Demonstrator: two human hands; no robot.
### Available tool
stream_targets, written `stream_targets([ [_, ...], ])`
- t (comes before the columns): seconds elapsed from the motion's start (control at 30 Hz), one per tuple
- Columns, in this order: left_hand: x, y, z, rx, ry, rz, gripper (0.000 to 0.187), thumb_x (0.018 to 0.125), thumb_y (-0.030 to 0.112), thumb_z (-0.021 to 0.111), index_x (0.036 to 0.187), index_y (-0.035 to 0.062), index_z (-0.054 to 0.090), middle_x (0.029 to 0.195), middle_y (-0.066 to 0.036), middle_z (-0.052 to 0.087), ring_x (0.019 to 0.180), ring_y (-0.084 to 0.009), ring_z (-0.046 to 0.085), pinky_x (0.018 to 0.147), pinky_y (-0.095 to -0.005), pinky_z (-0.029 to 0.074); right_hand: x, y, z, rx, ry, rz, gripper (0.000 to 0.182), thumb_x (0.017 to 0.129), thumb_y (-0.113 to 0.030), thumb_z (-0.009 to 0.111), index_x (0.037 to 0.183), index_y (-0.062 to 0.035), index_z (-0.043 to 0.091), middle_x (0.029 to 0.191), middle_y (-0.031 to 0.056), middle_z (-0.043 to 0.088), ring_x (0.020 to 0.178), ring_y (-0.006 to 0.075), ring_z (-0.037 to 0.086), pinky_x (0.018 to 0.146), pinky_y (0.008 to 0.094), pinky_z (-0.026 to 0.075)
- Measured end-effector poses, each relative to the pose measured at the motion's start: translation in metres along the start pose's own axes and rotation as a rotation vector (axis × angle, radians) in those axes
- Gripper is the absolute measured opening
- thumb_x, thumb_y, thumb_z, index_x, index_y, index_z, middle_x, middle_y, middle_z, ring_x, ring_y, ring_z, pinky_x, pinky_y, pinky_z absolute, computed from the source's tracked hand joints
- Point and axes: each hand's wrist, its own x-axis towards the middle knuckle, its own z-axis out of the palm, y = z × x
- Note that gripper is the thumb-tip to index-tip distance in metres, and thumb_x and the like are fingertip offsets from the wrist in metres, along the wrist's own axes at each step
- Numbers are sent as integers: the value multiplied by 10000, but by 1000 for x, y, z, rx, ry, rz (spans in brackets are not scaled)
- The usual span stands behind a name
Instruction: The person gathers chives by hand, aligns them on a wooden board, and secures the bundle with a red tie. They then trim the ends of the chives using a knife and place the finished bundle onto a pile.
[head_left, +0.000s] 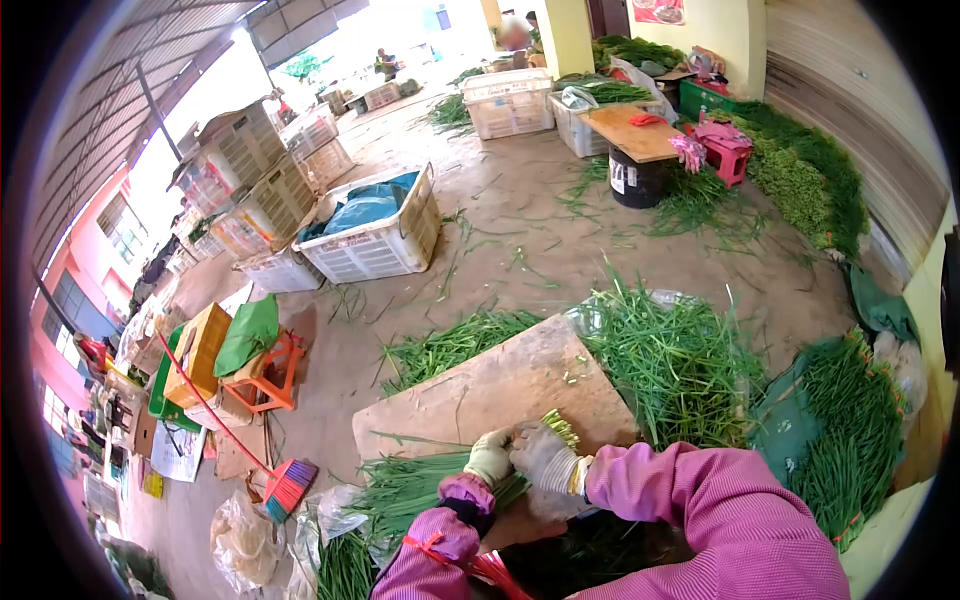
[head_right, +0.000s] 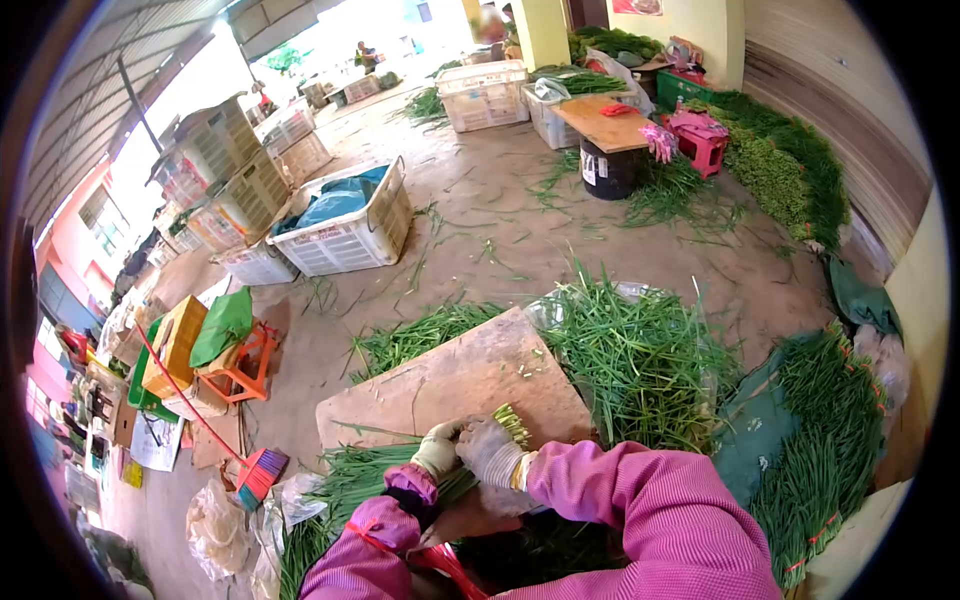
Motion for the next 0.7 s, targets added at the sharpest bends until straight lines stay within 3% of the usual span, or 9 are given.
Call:
stream_targets([
  [0.07, 9, 19, -10, 203, -222, -108, 214, 812, 19, 670, 1022, 58, 665, 919, -9, 679, 860, -97, 604, 769, -271, 498, -4, -8, 8, -53, 23, 75, 94, 748, -195, 594, 704, -136, 651, 763, 70, 659, 825, 238, 651, 850, 399, 482],
  [0.23, 21, 43, -15, 155, -350, -116, 189, 773, 97, 705, 952, 50, 666, 827, -38, 674, 809, -140, 619, 731, -315, 504, -10, -23, 12, -40, 203, 240, 81, 740, -187, 598, 672, -145, 613, 719, 66, 605, 805, 249, 625, 881, 402, 462],
  [0.33, 28, 59, -21, 402, -441, -69, 156, 841, 197, 639, 928, 69, 655, 861, -189, 672, 820, -368, 639, 730, -411, 497, -12, -39, 22, -12, 300, 331, 88, 721, -187, 631, 671, -132, 584, 724, 71, 578, 810, 266, 597, 908, 429, 445],
  [0.43, 35, 68, -24, 407, -520, -93, 158, 861, 197, 613, 948, 71, 654, 871, -185, 675, 864, -372, 651, 741, -411, 504, -12, -47, 28, -23, 293, 405, 117, 734, -207, 655, 699, -122, 582, 735, 80, 573, 825, 287, 579, 919, 437, 429],
  [0.5, 48, 80, -21, 526, -516, -116, 199, 829, 163, 652, 1006, 75, 671, 884, -143, 690, 838, -264, 663, 743, -378, 511, -9, -53, 34, -76, 314, 491, 118, 781, -205, 623, 714, -119, 579, 746, 73, 547, 823, 285, 572, 929, 448, 419],
  [0.57, 59, 91, -19, 581, -732, -321, 225, 842, 177, 653, 1051, 100, 689, 930, -124, 706, 879, -259, 675, 763, -378, 520, -7, -59, 33, -49, 304, 516, 124, 805, -213, 615, 745, -105, 597, 746, 92, 548, 825, 295, 563, 928, 445, 419],
  [0.63, 76, 54, -5, 971, -898, -277, 343, 777, 315, 724, 1070, 136, 726, 1004, -105, 723, 897, -304, 689, 811, -380, 545, -5, -64, 24, -68, 473, 556, 132, 817, -212, 598, 776, -90, 627, 778, 115, 573, 860, 312, 563, 944, 448, 412],
  [0.67, 70, 39, -4, 1041, -766, -100, 397, 732, 358, 749, 1063, 141, 735, 1006, -103, 725, 895, -308, 689, 831, -388, 545, -10, -58, 56, 79, 546, 619, 146, 825, -215, 586, 818, -82, 646, 816, 128, 597, 900, 326, 563, 970, 461, 398],
  [0.7, 75, 20, 5, 1126, -782, -326, 603, 679, 388, 803, 1238, 229, 644, 1181, -31, 680, 1105, -257, 644, 938, -377, 518, -8, -66, 52, 121, 599, 680, 145, 814, -197, 591, 866, -75, 650, 872, 142, 627, 939, 336, 577, 986, 467, 396],
])
